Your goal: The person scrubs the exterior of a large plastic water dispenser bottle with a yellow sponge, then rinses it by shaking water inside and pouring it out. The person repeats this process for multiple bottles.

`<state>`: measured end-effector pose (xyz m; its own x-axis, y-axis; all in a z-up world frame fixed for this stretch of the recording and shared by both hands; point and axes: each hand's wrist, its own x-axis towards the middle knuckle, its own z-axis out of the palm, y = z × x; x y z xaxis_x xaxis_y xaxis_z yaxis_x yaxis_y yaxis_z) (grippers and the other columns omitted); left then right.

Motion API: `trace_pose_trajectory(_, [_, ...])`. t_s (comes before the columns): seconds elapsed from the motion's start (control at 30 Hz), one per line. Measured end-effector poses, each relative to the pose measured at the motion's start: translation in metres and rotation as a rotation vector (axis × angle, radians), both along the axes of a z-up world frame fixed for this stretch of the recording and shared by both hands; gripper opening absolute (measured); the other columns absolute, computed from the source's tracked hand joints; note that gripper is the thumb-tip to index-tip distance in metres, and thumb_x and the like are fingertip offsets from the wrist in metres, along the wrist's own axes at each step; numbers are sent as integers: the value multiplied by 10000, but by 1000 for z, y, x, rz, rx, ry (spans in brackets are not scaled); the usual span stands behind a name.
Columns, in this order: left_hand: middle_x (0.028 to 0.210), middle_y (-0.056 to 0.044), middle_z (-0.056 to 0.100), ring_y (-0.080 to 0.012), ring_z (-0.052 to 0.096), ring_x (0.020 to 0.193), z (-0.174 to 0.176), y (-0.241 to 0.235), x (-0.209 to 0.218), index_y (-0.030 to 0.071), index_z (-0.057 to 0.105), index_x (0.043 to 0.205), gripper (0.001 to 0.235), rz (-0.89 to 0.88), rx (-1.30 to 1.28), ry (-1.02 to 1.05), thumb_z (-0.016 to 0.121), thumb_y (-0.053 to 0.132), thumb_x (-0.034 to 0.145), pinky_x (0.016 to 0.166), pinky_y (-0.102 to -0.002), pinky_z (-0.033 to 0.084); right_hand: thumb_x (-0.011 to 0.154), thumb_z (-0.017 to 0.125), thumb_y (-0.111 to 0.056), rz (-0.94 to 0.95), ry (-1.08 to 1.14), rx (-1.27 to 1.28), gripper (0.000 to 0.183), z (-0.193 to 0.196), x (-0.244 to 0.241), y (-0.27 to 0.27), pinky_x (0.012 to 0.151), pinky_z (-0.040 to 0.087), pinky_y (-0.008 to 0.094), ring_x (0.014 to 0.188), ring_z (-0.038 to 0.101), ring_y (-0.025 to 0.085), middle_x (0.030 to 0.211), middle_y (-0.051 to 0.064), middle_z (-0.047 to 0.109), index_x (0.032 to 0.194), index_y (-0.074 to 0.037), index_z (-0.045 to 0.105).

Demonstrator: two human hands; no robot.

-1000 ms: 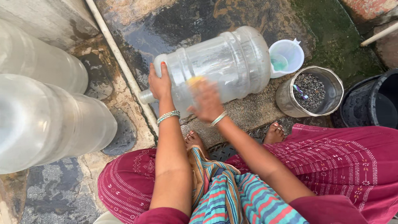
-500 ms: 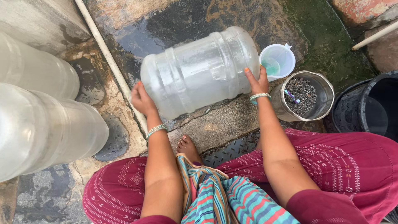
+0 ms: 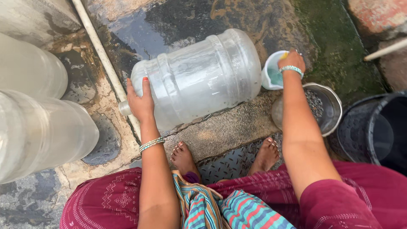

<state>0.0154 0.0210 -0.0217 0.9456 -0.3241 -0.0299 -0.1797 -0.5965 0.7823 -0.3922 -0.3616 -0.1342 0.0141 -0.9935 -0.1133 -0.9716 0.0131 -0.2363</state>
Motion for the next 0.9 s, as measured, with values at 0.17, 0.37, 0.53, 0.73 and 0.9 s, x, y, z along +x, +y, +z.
trace_pose_trajectory(0.17, [1463,-185,549,-357,537,1334,14,-8,1,176,507,1499,797,60,64,44,664,628,861,1089,-431,427,902,663,-228,234,250,360,366,-65,-10,1,1042,510,499,1204,656,420,1302,230,697,1209,-60,769])
trace_pose_trajectory(0.37, [1471,-165,561,-351,550,1339,14,-11,4,177,520,1488,804,52,58,37,666,654,858,1094,-429,434,876,717,-265,163,-40,255,268,-54,-14,-3,916,527,488,1028,674,413,1124,216,710,1056,-71,761])
trace_pose_trajectory(0.53, [1491,-128,520,-330,535,1322,16,-16,7,234,498,1490,788,94,92,137,635,648,834,1056,-448,430,888,760,-216,146,-522,-517,196,42,22,19,813,564,411,904,728,321,997,179,755,1021,-72,749])
trace_pose_trajectory(0.73, [1489,-140,543,-330,529,1361,5,-15,9,240,519,1490,756,54,1,38,641,648,865,1094,-452,436,1024,541,-414,206,-448,-370,591,103,203,211,1152,280,579,1370,443,425,1493,213,517,1477,-36,491])
trace_pose_trajectory(0.9, [1487,-147,545,-355,494,1383,-12,-10,9,248,505,1504,784,24,-18,-3,656,667,859,1108,-474,420,1027,471,-311,916,-505,-255,618,120,282,340,1253,222,543,1508,343,392,1575,229,436,1546,14,380])
